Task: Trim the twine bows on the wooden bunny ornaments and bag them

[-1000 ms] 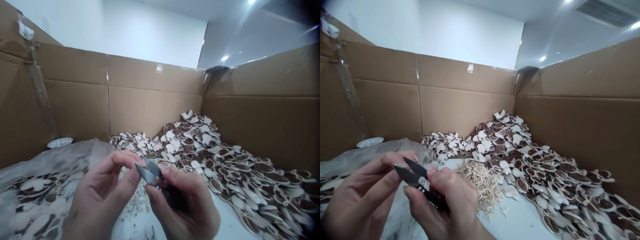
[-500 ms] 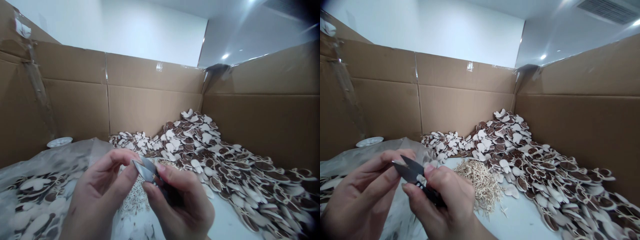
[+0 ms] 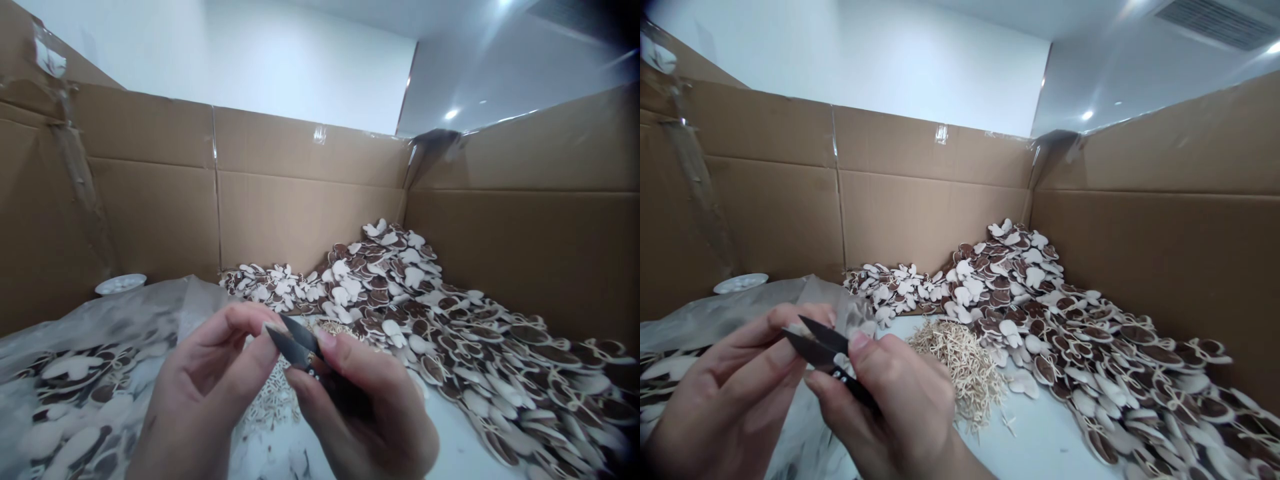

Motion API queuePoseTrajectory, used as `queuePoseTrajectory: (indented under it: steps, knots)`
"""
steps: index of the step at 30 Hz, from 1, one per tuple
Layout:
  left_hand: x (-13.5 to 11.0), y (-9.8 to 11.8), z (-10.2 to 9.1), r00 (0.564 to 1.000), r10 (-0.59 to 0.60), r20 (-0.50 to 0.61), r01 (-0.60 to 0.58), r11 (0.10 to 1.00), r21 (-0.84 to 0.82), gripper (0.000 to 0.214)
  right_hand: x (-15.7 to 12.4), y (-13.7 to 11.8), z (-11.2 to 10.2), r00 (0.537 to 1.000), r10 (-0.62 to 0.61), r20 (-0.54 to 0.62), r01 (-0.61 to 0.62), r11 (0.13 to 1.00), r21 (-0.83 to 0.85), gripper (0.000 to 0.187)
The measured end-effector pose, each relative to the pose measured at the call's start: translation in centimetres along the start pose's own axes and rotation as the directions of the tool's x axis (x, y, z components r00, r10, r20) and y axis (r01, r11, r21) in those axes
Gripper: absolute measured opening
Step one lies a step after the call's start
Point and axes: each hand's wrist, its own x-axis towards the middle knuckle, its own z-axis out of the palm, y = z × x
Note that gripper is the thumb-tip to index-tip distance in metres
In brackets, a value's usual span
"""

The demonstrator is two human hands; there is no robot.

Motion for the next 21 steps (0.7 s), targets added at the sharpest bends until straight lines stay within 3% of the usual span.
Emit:
queuePoseTrajectory:
  steps: [5,9,12,17,21]
  knots:
    - [-0.03,-0.58,-0.15,0.974,0.226,-0.003,-0.226,0.972,0.072,0.014,0.25,-0.13,-0.32,1.000,0.017,0.014,-0.017,0.999,0.030,0.009]
    - [0.14,-0.68,-0.41,0.988,0.151,0.025,-0.152,0.987,0.041,0.012,0.46,-0.11,-0.45,0.988,0.122,0.096,-0.137,0.975,0.173,0.007]
    - [0.16,-0.52,-0.46,0.991,0.127,0.035,-0.128,0.991,0.046,0.013,0.60,0.07,-0.33,0.990,0.104,0.092,-0.123,0.965,0.233,0.008]
    - [0.13,-0.52,-0.42,0.979,0.204,0.030,-0.205,0.977,0.049,0.014,0.64,0.02,-0.06,0.987,0.130,0.094,-0.149,0.959,0.239,0.008]
    - [0.34,-0.71,-0.57,0.986,0.164,0.021,-0.165,0.985,0.049,0.014,0.25,-0.23,0.10,0.995,0.095,0.041,-0.102,0.971,0.218,0.007]
